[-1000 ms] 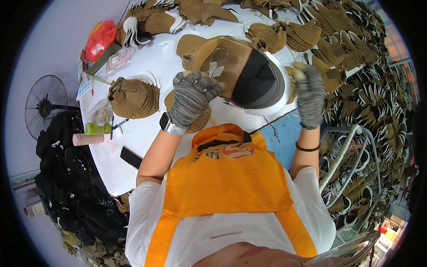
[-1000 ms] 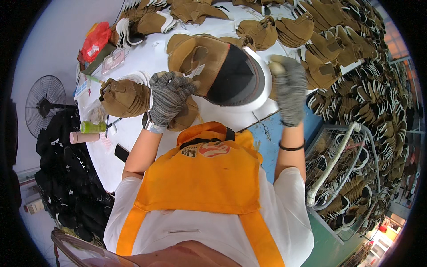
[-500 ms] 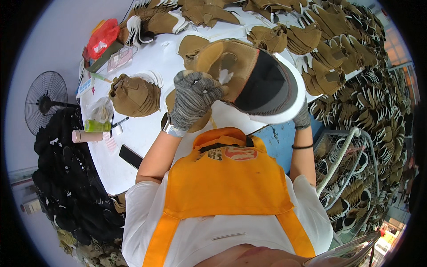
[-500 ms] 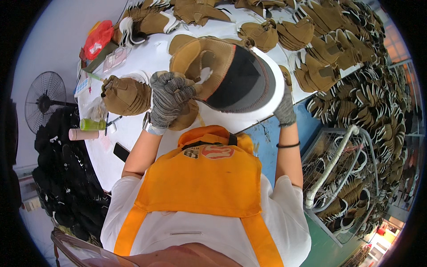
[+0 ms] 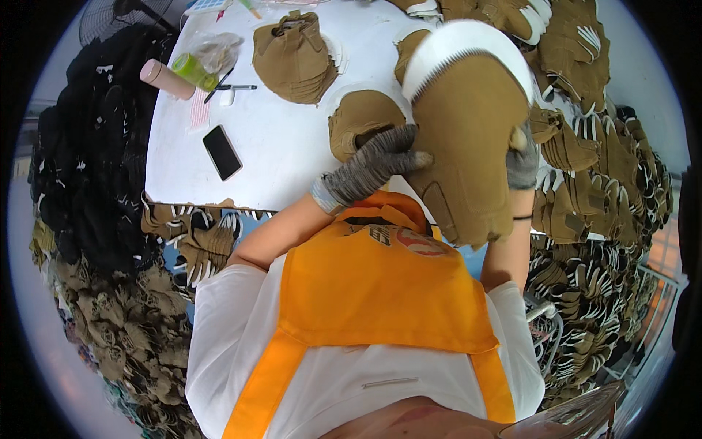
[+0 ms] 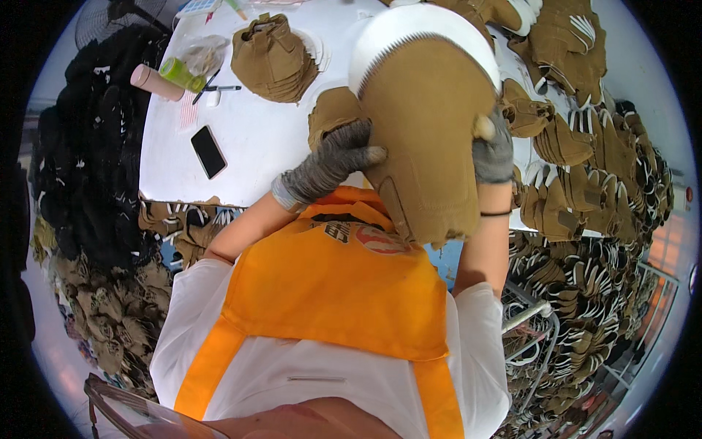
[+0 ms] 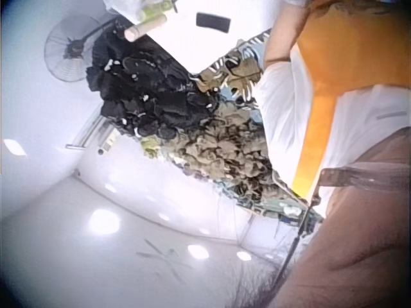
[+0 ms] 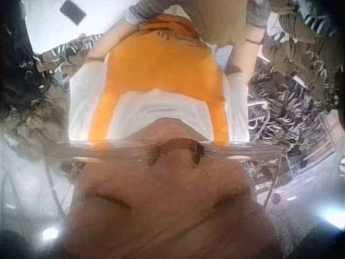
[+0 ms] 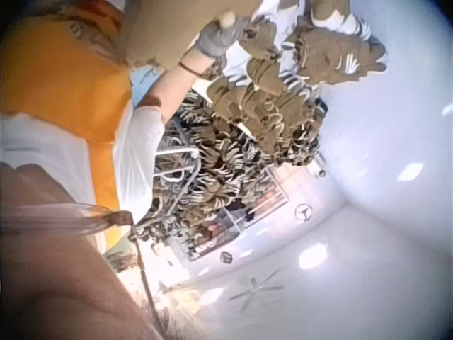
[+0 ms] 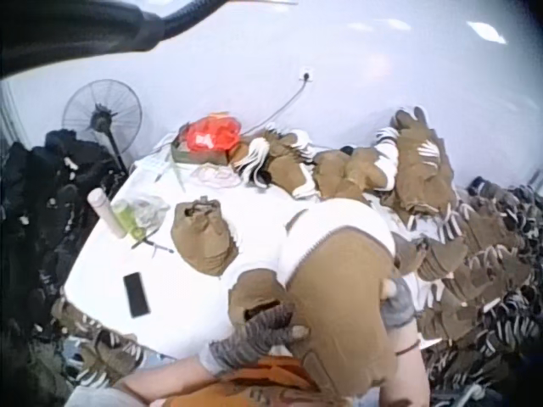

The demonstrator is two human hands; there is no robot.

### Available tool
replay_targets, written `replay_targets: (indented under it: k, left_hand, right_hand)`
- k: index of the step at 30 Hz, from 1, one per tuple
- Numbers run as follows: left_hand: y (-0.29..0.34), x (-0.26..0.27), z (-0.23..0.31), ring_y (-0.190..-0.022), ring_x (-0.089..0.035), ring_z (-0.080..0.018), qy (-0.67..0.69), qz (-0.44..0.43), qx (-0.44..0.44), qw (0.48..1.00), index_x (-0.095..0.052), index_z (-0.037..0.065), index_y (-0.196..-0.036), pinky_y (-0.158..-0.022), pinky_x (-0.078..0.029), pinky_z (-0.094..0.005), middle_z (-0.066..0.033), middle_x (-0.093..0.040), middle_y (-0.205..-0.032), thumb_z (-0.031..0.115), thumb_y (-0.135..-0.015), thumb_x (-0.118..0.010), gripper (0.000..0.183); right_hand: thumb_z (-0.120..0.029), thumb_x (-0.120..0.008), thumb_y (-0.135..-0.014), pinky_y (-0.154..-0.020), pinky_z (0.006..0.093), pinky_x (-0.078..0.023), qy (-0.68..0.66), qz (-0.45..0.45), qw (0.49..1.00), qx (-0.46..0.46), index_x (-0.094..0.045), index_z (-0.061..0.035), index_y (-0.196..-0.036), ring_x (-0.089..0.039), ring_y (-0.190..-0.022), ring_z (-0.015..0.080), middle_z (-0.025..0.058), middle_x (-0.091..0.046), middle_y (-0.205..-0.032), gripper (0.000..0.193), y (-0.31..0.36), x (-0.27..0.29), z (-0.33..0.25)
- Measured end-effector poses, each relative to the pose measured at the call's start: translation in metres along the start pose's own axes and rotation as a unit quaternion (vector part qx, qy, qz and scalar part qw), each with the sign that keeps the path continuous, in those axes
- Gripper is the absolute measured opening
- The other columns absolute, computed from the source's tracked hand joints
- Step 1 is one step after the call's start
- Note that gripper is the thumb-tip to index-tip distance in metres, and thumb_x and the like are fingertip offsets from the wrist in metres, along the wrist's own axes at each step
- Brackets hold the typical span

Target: The person uses a pair of pliers to pull and trim the inner edges of brown boot uppers at a workbench, then stacks the completed pieces together.

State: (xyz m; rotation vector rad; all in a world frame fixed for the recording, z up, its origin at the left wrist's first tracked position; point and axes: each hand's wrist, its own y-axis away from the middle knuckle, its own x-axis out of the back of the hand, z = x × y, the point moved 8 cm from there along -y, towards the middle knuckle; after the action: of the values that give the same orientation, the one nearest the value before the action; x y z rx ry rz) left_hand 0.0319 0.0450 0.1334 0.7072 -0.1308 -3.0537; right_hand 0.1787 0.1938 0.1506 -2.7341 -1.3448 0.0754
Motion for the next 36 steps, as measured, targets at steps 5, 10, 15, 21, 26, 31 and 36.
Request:
replay_targets:
  k: [5,10,15,21,26,31,36]
  left_hand:
    - [0.025,0.053,0.033,-0.113,-0.053,-0.0192,0.206,0.111,-0.083,0.969,-0.044,-0.001,-0.133,-0.099,-0.043,-0.0344,-0.0095,-0.055,-0.124,0.019,-0.088,-0.06,0.051]
    - [0.032,0.163,-0.094,-0.109,-0.056,-0.0215,-0.096,0.194,-0.002,0.976,-0.046,-0.001,-0.13,-0.094,-0.048,-0.032,-0.0116,-0.055,-0.124,0.014,-0.092,-0.054,0.041]
    - [0.034,0.172,-0.132,-0.103,-0.056,-0.0166,0.198,0.23,0.049,0.951,-0.046,0.0,-0.129,-0.089,-0.051,-0.0316,-0.0087,-0.058,-0.117,0.01,-0.092,-0.056,0.039]
    - [0.022,0.179,-0.114,-0.1,-0.054,-0.0139,-0.135,0.3,0.025,0.944,-0.047,0.0,-0.129,-0.088,-0.046,-0.026,-0.0083,-0.06,-0.112,0.017,-0.093,-0.058,0.042]
    - [0.013,0.185,-0.109,-0.096,-0.056,-0.0133,-0.046,0.296,0.0,0.954,-0.041,0.002,-0.135,-0.086,-0.046,-0.0237,-0.0086,-0.06,-0.111,0.015,-0.091,-0.061,0.05]
    - [0.006,0.198,-0.112,-0.097,-0.055,-0.0117,-0.073,0.308,0.023,0.948,-0.037,0.004,-0.14,-0.086,-0.044,-0.0218,-0.0071,-0.059,-0.114,0.012,-0.091,-0.058,0.054]
    - [0.004,0.195,-0.106,-0.102,-0.052,-0.0112,-0.152,0.28,0.044,0.947,-0.041,0.003,-0.139,-0.092,-0.04,-0.0205,-0.0072,-0.059,-0.116,0.011,-0.094,-0.053,0.048]
  right_hand:
    - [-0.018,-0.065,-0.083,-0.077,0.0223,-0.047,-0.216,0.057,0.953,-0.206,-0.054,-0.0013,-0.124,-0.057,-0.09,0.0112,0.0027,-0.061,-0.105,0.046,-0.052,-0.035,0.082]
    - [-0.024,-0.064,-0.088,-0.078,0.0312,-0.052,-0.174,0.102,0.904,-0.377,-0.057,0.0013,-0.116,-0.06,-0.093,0.0202,0.013,-0.061,-0.108,0.039,-0.044,-0.066,0.186]
    - [-0.035,-0.052,-0.094,-0.073,0.0318,-0.05,0.026,0.045,0.963,-0.266,-0.057,-0.0003,-0.114,-0.062,-0.084,0.0211,0.0107,-0.065,-0.098,0.04,-0.052,-0.069,0.165]
    - [-0.045,-0.039,-0.096,-0.074,0.0444,-0.045,0.249,0.186,0.943,-0.121,-0.057,0.0001,-0.097,-0.057,-0.081,0.0428,0.026,-0.061,-0.086,0.049,-0.045,-0.05,0.2]
    - [-0.04,-0.039,-0.096,-0.077,0.0464,-0.047,0.357,0.145,0.92,-0.076,-0.056,0.0006,-0.1,-0.058,-0.088,0.0432,0.0276,-0.061,-0.094,0.044,-0.062,-0.053,0.2]
    - [-0.029,-0.046,-0.093,-0.078,0.045,-0.048,0.515,0.075,0.854,-0.016,-0.057,0.0,-0.103,-0.059,-0.086,0.0411,0.0256,-0.063,-0.092,0.033,-0.079,-0.051,0.206]
    - [-0.036,-0.056,-0.089,-0.087,0.0397,-0.048,0.468,0.048,0.853,-0.225,-0.056,-0.001,-0.112,-0.055,-0.109,0.0372,0.0211,-0.06,-0.113,0.042,-0.063,-0.045,0.255]
